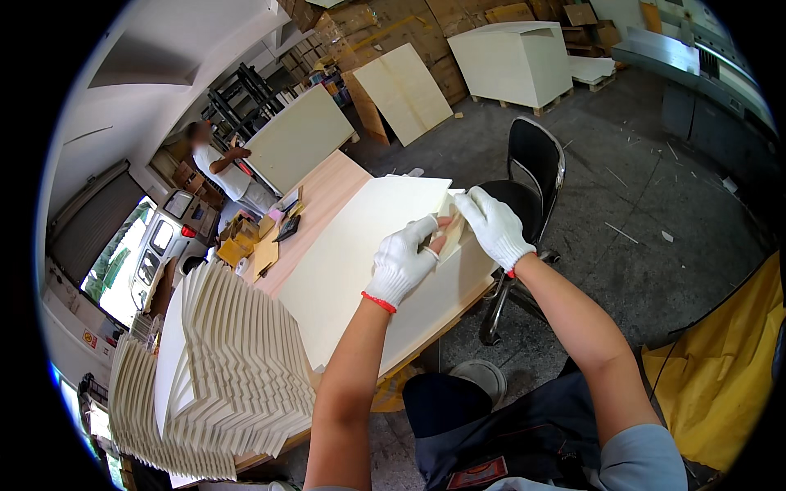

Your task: The person sits at a workbench and repeatedly picks up stacks of white rectangular panels, aligns them, and places them onto a growing pile. The person wears white gloves and handles the panels with both hands, ensuring they are stacked neatly.

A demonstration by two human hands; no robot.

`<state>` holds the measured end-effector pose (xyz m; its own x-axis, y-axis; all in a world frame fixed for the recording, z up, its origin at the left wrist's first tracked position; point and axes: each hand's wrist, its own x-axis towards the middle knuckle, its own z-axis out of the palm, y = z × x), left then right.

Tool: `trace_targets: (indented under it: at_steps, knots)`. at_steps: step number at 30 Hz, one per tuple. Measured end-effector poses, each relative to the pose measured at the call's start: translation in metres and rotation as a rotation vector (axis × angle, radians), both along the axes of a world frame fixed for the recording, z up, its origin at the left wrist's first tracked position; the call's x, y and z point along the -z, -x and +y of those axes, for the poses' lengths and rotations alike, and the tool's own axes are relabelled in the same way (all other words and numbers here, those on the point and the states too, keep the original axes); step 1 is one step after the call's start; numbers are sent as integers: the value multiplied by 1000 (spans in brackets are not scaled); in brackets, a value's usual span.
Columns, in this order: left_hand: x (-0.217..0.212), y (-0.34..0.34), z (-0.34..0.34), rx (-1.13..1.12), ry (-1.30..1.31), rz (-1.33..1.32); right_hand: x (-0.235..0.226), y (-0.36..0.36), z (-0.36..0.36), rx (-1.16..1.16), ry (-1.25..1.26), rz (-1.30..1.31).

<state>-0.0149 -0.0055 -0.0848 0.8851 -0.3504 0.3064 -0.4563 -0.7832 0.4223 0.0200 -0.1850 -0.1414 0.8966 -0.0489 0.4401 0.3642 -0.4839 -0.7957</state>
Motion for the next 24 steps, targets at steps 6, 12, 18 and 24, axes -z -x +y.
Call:
trace_targets:
  at_steps: [6, 12, 18, 24]
  knots:
    - [5, -4, 4, 12, 12, -20, 3, -2, 0, 5, -10, -12]
    - [-6, 3, -4, -56, -106, 81, 6, -3, 0, 21, -26, -10]
    - [4, 5, -2, 18, -152, -123, 4, -2, -1, 18, -48, -27]
    - [9, 9, -3, 65, -217, -338, -3, 5, -37, 78, 297, 10]
